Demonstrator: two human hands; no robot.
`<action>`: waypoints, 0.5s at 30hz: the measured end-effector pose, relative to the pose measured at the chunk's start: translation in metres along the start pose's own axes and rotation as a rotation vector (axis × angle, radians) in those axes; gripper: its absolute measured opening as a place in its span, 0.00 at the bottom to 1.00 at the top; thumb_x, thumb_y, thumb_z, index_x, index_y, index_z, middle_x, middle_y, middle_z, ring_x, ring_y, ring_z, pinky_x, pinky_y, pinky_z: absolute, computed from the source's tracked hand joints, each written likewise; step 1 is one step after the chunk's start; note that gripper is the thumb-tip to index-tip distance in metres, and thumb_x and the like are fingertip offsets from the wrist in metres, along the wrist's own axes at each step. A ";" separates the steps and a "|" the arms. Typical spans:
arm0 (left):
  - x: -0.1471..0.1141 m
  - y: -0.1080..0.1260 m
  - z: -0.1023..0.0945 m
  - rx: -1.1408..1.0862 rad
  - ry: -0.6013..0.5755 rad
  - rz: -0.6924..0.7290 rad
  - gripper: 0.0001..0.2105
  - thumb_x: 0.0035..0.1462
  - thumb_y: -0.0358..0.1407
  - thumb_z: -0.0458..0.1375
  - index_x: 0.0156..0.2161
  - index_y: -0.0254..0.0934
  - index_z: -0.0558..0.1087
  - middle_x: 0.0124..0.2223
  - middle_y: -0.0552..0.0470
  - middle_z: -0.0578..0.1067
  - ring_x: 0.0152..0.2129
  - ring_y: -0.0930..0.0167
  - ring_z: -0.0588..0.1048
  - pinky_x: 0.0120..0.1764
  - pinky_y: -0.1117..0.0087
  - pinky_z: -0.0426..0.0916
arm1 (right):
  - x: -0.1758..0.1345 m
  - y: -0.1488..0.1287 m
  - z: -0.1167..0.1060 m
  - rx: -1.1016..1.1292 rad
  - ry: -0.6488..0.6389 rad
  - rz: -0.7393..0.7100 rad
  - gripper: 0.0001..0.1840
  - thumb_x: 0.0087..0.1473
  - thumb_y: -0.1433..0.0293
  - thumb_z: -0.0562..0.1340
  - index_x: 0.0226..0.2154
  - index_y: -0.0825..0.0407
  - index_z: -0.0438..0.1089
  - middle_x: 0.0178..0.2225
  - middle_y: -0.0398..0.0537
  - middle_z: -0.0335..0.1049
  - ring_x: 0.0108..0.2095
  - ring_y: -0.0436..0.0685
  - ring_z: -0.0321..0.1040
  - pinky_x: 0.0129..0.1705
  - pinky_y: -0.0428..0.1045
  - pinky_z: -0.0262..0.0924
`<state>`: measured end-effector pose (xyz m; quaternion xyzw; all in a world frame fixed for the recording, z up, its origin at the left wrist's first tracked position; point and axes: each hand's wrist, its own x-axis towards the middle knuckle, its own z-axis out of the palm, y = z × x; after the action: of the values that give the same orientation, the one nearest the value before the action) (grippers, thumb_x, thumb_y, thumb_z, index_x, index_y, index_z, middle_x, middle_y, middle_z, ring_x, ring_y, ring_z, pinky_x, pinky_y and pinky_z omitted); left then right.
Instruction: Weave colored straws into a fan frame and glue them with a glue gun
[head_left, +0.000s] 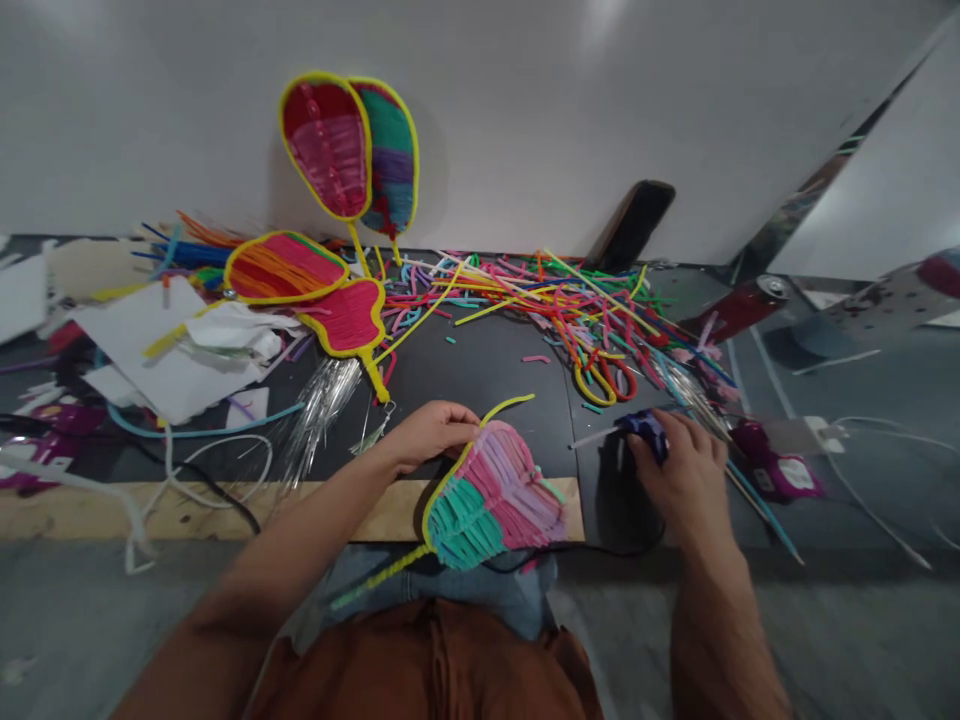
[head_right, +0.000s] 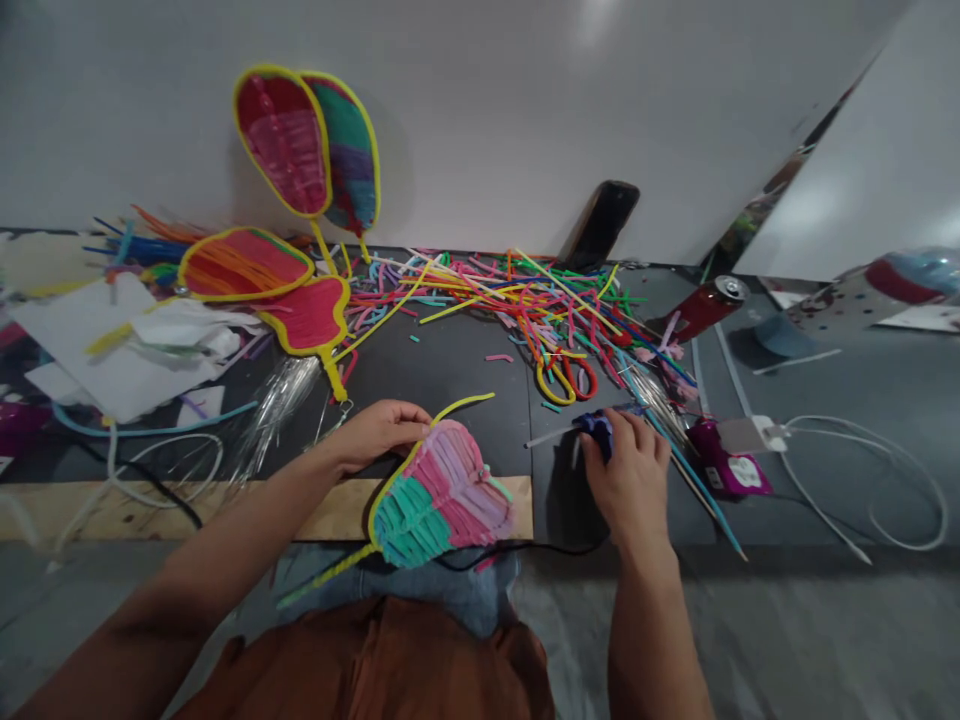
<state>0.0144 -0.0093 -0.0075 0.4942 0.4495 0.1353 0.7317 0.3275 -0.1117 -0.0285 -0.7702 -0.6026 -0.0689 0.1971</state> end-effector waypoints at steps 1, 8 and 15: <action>0.000 0.000 0.000 0.004 0.010 0.010 0.09 0.45 0.38 0.63 0.29 0.33 0.74 0.24 0.57 0.72 0.20 0.78 0.66 0.26 0.76 0.61 | -0.003 0.005 0.003 -0.037 -0.025 0.005 0.24 0.56 0.59 0.54 0.50 0.56 0.66 0.48 0.62 0.68 0.50 0.69 0.62 0.52 0.64 0.55; -0.001 -0.001 0.003 0.107 0.072 0.068 0.11 0.47 0.40 0.61 0.31 0.33 0.74 0.22 0.60 0.68 0.18 0.79 0.62 0.23 0.77 0.56 | -0.014 0.019 0.011 -0.179 -0.035 0.024 0.29 0.56 0.59 0.55 0.53 0.63 0.63 0.46 0.68 0.68 0.48 0.71 0.63 0.49 0.64 0.57; 0.004 -0.011 0.001 0.017 0.038 0.057 0.16 0.47 0.43 0.63 0.39 0.33 0.74 0.27 0.57 0.72 0.21 0.78 0.65 0.26 0.76 0.58 | -0.007 0.025 0.006 -0.105 -0.081 0.030 0.22 0.57 0.64 0.53 0.51 0.57 0.65 0.44 0.62 0.71 0.44 0.68 0.67 0.46 0.61 0.60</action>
<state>0.0145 -0.0124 -0.0187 0.5103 0.4502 0.1619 0.7147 0.3489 -0.1208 -0.0420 -0.7907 -0.5939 -0.0663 0.1331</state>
